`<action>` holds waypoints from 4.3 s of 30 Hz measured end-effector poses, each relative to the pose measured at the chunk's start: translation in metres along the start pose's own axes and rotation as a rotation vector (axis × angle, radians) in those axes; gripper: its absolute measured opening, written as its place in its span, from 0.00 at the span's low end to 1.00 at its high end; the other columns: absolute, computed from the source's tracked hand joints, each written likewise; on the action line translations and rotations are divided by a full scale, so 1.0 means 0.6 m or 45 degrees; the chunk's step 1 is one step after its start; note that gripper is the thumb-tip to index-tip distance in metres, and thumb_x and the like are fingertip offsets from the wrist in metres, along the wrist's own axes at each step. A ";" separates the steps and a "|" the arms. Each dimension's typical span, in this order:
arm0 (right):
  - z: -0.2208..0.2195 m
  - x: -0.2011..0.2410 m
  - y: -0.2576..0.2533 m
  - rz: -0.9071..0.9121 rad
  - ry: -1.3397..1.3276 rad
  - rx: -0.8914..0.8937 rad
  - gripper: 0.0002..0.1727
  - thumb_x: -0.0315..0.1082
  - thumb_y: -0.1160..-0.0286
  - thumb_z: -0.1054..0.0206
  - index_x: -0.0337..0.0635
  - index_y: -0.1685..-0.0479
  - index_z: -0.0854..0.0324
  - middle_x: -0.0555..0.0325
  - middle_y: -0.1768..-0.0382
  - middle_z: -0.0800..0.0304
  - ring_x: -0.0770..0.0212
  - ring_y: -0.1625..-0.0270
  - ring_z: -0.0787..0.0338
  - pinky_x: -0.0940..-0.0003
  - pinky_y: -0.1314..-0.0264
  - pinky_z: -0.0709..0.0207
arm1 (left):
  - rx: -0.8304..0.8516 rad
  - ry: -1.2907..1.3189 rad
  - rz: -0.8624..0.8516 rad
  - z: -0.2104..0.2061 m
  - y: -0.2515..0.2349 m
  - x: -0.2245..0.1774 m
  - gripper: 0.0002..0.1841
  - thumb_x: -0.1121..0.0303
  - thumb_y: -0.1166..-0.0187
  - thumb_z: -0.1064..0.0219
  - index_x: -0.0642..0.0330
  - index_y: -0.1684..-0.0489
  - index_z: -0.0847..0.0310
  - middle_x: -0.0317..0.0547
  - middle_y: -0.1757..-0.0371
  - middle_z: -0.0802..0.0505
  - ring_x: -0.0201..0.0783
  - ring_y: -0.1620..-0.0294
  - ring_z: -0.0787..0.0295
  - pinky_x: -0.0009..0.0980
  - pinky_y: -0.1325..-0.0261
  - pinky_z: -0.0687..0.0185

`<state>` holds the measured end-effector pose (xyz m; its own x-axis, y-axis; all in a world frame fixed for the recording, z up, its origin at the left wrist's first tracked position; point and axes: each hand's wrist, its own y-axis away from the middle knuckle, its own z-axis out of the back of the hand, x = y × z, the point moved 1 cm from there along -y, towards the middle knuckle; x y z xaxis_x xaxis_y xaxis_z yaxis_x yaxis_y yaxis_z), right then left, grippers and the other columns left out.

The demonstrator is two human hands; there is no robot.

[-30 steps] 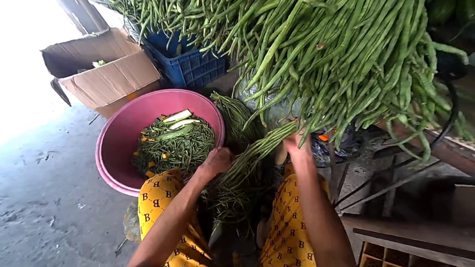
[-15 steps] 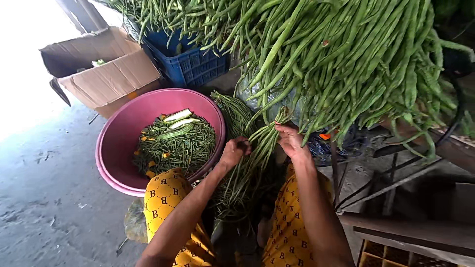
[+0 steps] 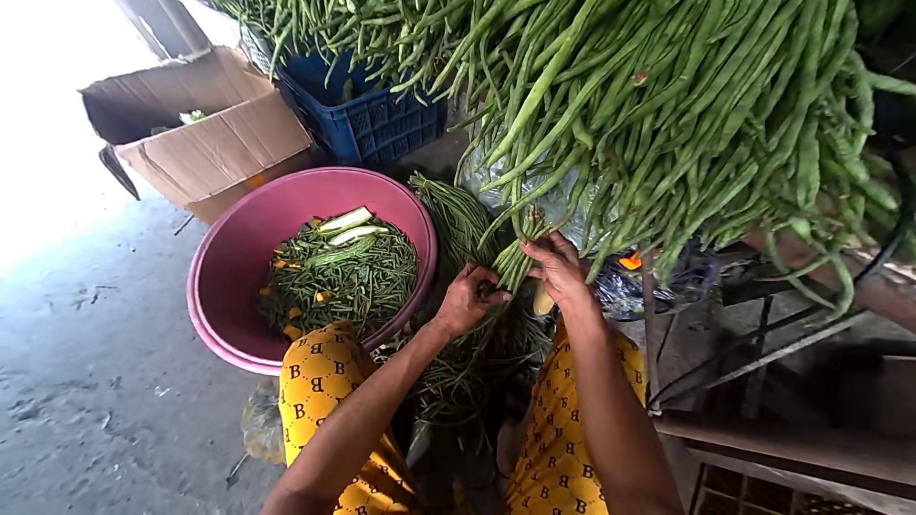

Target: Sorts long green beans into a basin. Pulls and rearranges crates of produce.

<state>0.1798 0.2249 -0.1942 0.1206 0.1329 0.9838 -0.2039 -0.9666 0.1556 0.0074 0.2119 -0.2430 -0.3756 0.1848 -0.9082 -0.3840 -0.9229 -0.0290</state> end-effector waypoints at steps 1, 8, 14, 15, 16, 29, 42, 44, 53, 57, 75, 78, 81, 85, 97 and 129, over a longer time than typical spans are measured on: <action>0.000 0.001 0.001 -0.003 0.016 0.007 0.14 0.26 0.22 0.30 0.43 0.41 0.24 0.60 0.54 0.15 0.67 0.55 0.13 0.66 0.59 0.15 | 0.011 0.030 0.035 0.001 0.001 -0.003 0.18 0.65 0.21 0.27 0.71 0.43 0.15 0.63 0.36 0.12 0.49 0.37 0.13 0.43 0.30 0.19; 0.005 0.000 -0.004 -0.032 -0.015 -0.031 0.14 0.35 0.18 0.32 0.42 0.39 0.21 0.58 0.52 0.12 0.64 0.58 0.10 0.65 0.66 0.13 | -0.008 0.147 0.080 0.010 -0.007 0.007 0.17 0.72 0.13 0.39 0.73 0.31 0.26 0.60 0.47 0.09 0.45 0.46 0.10 0.43 0.36 0.17; 0.005 0.001 -0.005 -0.047 -0.038 -0.044 0.11 0.36 0.16 0.33 0.44 0.42 0.21 0.59 0.55 0.13 0.67 0.61 0.12 0.68 0.66 0.15 | -0.087 0.215 -0.024 0.012 -0.007 0.015 0.10 0.78 0.14 0.42 0.72 0.42 0.22 0.56 0.52 0.10 0.43 0.50 0.12 0.44 0.40 0.17; 0.004 0.002 -0.005 -0.045 -0.056 -0.051 0.11 0.36 0.15 0.34 0.44 0.41 0.21 0.59 0.54 0.13 0.66 0.60 0.12 0.67 0.65 0.15 | -0.077 0.242 -0.029 0.013 -0.008 0.014 0.10 0.77 0.14 0.42 0.70 0.45 0.17 0.53 0.52 0.08 0.40 0.49 0.12 0.42 0.39 0.17; 0.004 0.003 -0.005 -0.042 -0.071 -0.068 0.12 0.37 0.15 0.35 0.43 0.40 0.21 0.59 0.54 0.14 0.66 0.61 0.12 0.67 0.65 0.14 | -0.053 0.282 -0.019 0.013 -0.007 0.012 0.11 0.76 0.13 0.42 0.68 0.45 0.14 0.49 0.51 0.08 0.36 0.49 0.12 0.39 0.38 0.18; 0.004 0.008 0.001 0.039 -0.123 -0.028 0.13 0.41 0.07 0.45 0.46 0.38 0.22 0.65 0.49 0.10 0.75 0.57 0.10 0.79 0.60 0.15 | 0.064 0.265 -0.016 0.013 -0.001 -0.016 0.13 0.73 0.24 0.26 0.68 0.44 0.12 0.58 0.36 0.13 0.40 0.38 0.13 0.34 0.33 0.17; -0.035 -0.020 -0.005 0.129 -0.220 0.009 0.17 0.49 0.05 0.54 0.49 0.37 0.29 0.67 0.62 0.17 0.72 0.65 0.14 0.76 0.59 0.16 | 0.162 0.947 0.264 0.037 0.004 -0.019 0.12 0.74 0.08 0.53 0.61 0.53 0.21 0.32 0.73 0.16 0.22 0.76 0.22 0.17 0.70 0.24; -0.036 -0.021 -0.009 0.093 -0.346 -0.071 0.17 0.50 0.05 0.54 0.49 0.40 0.27 0.67 0.65 0.17 0.72 0.68 0.14 0.76 0.62 0.16 | 0.239 0.980 0.293 0.041 0.004 -0.015 0.12 0.75 0.08 0.52 0.63 0.45 0.20 0.32 0.69 0.14 0.24 0.72 0.20 0.19 0.64 0.21; -0.013 -0.022 -0.020 0.061 -0.639 -0.207 0.17 0.50 0.04 0.56 0.55 0.45 0.25 0.68 0.64 0.15 0.70 0.65 0.13 0.72 0.59 0.15 | 0.319 0.570 0.419 0.059 0.001 -0.006 0.09 0.80 0.19 0.34 0.70 0.45 0.15 0.40 0.60 0.07 0.26 0.63 0.10 0.24 0.51 0.12; -0.020 -0.021 -0.019 0.061 -0.628 -0.195 0.17 0.51 0.04 0.56 0.54 0.42 0.25 0.67 0.63 0.15 0.70 0.65 0.13 0.73 0.59 0.15 | 0.213 0.551 0.433 0.063 0.001 -0.005 0.08 0.82 0.22 0.32 0.71 0.49 0.14 0.41 0.65 0.07 0.26 0.66 0.10 0.24 0.54 0.12; -0.032 -0.004 0.014 0.125 0.587 0.276 0.51 0.22 0.42 0.20 0.26 0.15 0.49 0.41 0.40 0.18 0.57 0.40 0.15 0.62 0.33 0.20 | -0.353 -0.585 -0.086 0.066 0.006 -0.013 0.18 0.70 0.13 0.45 0.78 0.41 0.16 0.72 0.43 0.09 0.64 0.40 0.09 0.53 0.36 0.16; -0.049 -0.013 0.025 0.121 0.696 0.411 0.42 0.23 0.44 0.20 0.27 0.24 0.35 0.47 0.49 0.10 0.58 0.46 0.10 0.59 0.38 0.18 | -0.366 -0.182 0.207 0.066 0.003 -0.017 0.19 0.69 0.10 0.49 0.76 0.40 0.17 0.68 0.46 0.08 0.59 0.42 0.10 0.53 0.34 0.20; -0.061 -0.014 0.036 0.139 0.688 0.447 0.38 0.21 0.47 0.21 0.27 0.29 0.31 0.50 0.53 0.10 0.60 0.50 0.10 0.61 0.41 0.17 | -0.558 0.175 0.458 0.092 -0.013 -0.002 0.21 0.65 0.07 0.53 0.73 0.41 0.17 0.65 0.51 0.10 0.55 0.47 0.13 0.54 0.38 0.22; -0.047 -0.016 0.034 0.150 0.493 0.386 0.34 0.21 0.45 0.23 0.29 0.33 0.31 0.55 0.56 0.10 0.66 0.53 0.10 0.68 0.46 0.15 | -0.676 -0.198 0.292 0.170 -0.005 -0.019 0.21 0.68 0.07 0.53 0.67 0.27 0.21 0.64 0.33 0.12 0.57 0.32 0.14 0.53 0.26 0.22; -0.064 -0.025 0.021 0.085 0.029 0.368 0.08 0.25 0.19 0.37 0.31 0.47 0.24 0.61 0.66 0.13 0.70 0.63 0.12 0.72 0.51 0.15 | -0.115 -0.480 -0.381 0.091 0.018 -0.002 0.23 0.58 0.16 0.33 0.64 0.30 0.15 0.59 0.35 0.08 0.57 0.31 0.13 0.55 0.24 0.24; -0.055 0.000 0.017 0.068 -0.603 0.290 0.07 0.23 0.13 0.46 0.32 0.57 0.24 0.63 0.77 0.25 0.73 0.74 0.24 0.78 0.65 0.24 | 0.170 -0.386 -0.175 0.001 0.049 -0.009 0.58 0.56 0.24 0.27 0.78 0.08 0.73 0.84 0.12 0.44 0.69 0.11 0.41 0.53 0.10 0.45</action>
<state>0.1457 0.2223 -0.1898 0.5524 0.0191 0.8334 -0.0121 -0.9994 0.0310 -0.0022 0.1837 -0.2387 -0.5384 0.4146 -0.7336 -0.5477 -0.8338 -0.0692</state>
